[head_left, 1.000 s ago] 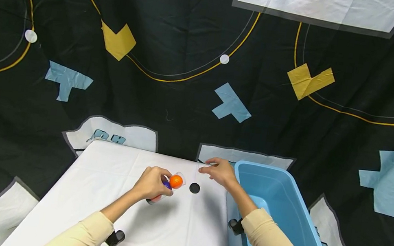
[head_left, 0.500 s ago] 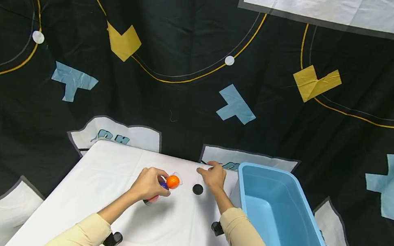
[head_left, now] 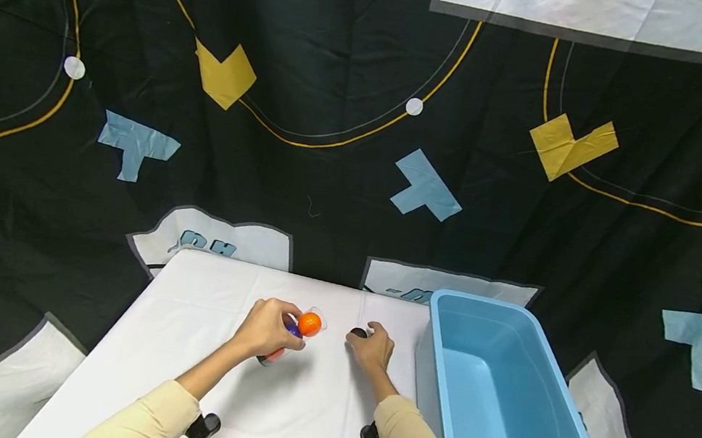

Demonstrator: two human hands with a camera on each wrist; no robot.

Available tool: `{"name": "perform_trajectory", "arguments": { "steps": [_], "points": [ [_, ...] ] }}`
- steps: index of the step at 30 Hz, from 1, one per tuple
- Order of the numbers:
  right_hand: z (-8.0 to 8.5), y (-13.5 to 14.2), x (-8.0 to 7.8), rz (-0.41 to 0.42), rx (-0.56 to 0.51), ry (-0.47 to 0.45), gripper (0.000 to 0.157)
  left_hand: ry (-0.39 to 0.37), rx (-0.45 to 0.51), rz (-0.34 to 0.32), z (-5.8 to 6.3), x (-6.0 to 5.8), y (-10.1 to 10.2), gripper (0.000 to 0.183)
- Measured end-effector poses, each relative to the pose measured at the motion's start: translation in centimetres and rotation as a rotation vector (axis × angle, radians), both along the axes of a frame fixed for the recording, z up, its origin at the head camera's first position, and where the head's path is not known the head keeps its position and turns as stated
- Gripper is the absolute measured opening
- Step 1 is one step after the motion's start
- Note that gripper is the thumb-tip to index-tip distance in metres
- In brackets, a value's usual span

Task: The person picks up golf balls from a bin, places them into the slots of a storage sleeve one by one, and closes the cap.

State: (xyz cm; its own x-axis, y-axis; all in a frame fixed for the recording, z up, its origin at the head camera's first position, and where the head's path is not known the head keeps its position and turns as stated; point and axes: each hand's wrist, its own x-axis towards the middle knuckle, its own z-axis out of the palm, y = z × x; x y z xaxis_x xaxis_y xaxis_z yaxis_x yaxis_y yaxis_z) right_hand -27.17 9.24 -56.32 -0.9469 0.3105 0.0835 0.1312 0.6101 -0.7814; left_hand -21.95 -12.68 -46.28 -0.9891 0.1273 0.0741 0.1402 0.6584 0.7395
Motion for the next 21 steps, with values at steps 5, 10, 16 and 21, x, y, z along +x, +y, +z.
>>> {"name": "perform_trajectory", "arguments": {
  "steps": [5, 10, 16, 21],
  "points": [
    [-1.8, -0.2, 0.3, -0.027, -0.043, 0.026, 0.052, 0.003, -0.002, 0.009, -0.2, 0.0, -0.1, 0.034],
    [-2.6, -0.2, 0.3, -0.025, -0.050, 0.040, 0.054, 0.002, -0.002, 0.016, -0.3, 0.0, -0.1, 0.035],
    [-3.0, -0.2, 0.1, -0.029, -0.026, 0.048, 0.047, 0.004, -0.009, 0.021, -0.4, 0.0, -0.2, 0.033],
    [-2.8, -0.5, 0.1, -0.038, -0.012, 0.055, 0.038, 0.001, -0.006, 0.020, -0.4, 0.0, -0.3, 0.033]
  ]
}}
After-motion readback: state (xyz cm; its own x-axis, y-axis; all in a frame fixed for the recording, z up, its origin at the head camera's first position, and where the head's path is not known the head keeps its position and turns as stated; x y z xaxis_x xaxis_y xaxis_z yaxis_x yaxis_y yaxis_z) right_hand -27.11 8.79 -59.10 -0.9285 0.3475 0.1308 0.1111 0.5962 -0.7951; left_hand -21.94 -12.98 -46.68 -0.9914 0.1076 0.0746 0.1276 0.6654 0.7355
